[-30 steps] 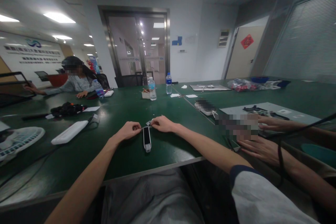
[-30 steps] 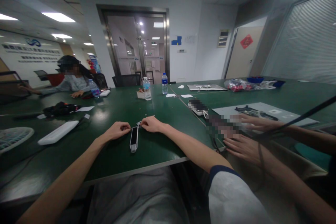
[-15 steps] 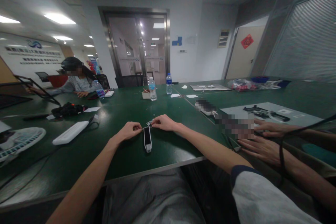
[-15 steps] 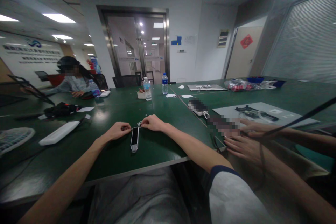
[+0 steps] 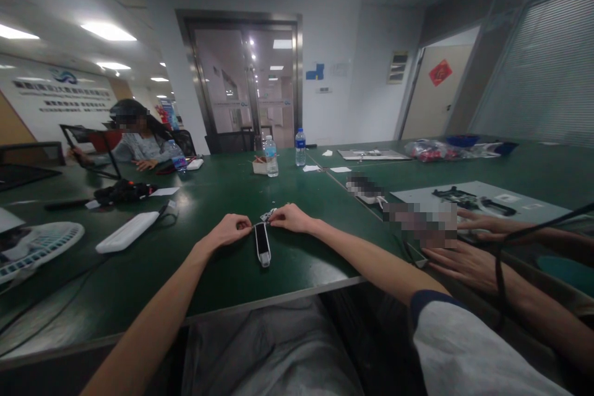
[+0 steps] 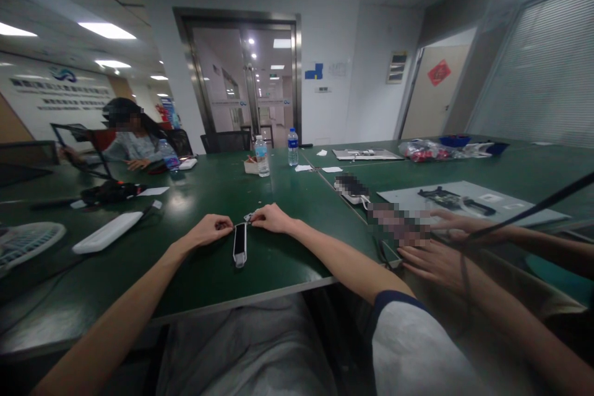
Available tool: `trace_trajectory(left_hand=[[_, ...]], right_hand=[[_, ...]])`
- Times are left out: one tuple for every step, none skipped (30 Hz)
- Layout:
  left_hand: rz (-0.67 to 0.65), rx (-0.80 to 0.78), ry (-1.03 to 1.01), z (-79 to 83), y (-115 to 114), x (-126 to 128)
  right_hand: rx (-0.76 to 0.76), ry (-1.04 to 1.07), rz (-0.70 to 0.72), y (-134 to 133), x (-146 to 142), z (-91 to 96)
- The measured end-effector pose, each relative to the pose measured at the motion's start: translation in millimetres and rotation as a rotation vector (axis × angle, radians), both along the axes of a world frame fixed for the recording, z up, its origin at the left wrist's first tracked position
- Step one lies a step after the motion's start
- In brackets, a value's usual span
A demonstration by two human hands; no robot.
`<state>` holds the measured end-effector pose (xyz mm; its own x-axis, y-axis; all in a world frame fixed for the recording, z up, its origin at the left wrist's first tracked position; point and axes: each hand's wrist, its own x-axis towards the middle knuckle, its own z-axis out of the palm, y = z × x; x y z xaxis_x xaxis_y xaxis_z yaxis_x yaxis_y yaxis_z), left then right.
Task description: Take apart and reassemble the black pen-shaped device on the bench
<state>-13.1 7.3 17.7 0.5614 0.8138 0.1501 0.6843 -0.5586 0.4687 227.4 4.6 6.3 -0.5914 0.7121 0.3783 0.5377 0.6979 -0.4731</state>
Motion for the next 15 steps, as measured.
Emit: trace_trajectory(left_hand=[[0.0, 0.006, 0.003, -0.3, 0.3, -0.1], [0.002, 0.01, 0.005, -0.7, 0.6, -0.2], [0.004, 0.01, 0.007, -1.2, 1.0, -0.3], [0.008, 0.005, 0.007, -1.7, 1.3, -0.3], [0.013, 0.0, 0.006, -2.1, 1.6, -0.3], [0.018, -0.005, 0.007, -2.4, 1.8, -0.2], [0.021, -0.008, 0.006, -2.5, 2.0, -0.1], [0.024, -0.01, 0.007, -2.6, 2.1, 0.0], [0.023, -0.011, 0.007, -2.6, 2.2, 0.1], [0.021, -0.01, 0.007, -2.6, 2.3, 0.1], [0.018, -0.01, 0.008, -2.7, 2.6, 0.0], [0.013, -0.011, 0.008, -2.8, 2.9, -0.1], [0.01, -0.01, 0.007, -3.0, 3.3, -0.2], [0.007, -0.009, 0.005, -3.2, 3.6, -0.3], [0.004, -0.009, 0.001, -3.3, 3.7, -0.3]], right_hand=[[0.007, 0.003, -0.001, 0.5, -0.2, -1.0], [0.016, 0.0, -0.002, 0.8, -0.4, -1.5], [0.024, -0.006, -0.002, 1.1, -0.5, -1.7], [0.032, -0.013, -0.001, 1.1, -0.5, -1.4], [0.035, -0.018, 0.003, 1.0, -0.4, -0.7], [0.033, -0.021, 0.009, 0.7, -0.2, 0.3], [0.026, -0.022, 0.013, 0.3, 0.1, 1.5], [0.017, -0.023, 0.017, -0.3, 0.3, 2.7], [0.007, -0.025, 0.019, -0.9, 0.4, 3.8], [-0.002, -0.03, 0.018, -1.6, 0.5, 4.8], [-0.01, -0.034, 0.015, -2.2, 0.5, 5.4], [-0.015, -0.036, 0.011, -2.6, 0.4, 5.8], [-0.018, -0.035, 0.009, -2.7, 0.4, 5.8], [-0.02, -0.031, 0.01, -2.6, 0.3, 5.4], [-0.02, -0.02, 0.01, -2.0, 0.3, 4.7]])
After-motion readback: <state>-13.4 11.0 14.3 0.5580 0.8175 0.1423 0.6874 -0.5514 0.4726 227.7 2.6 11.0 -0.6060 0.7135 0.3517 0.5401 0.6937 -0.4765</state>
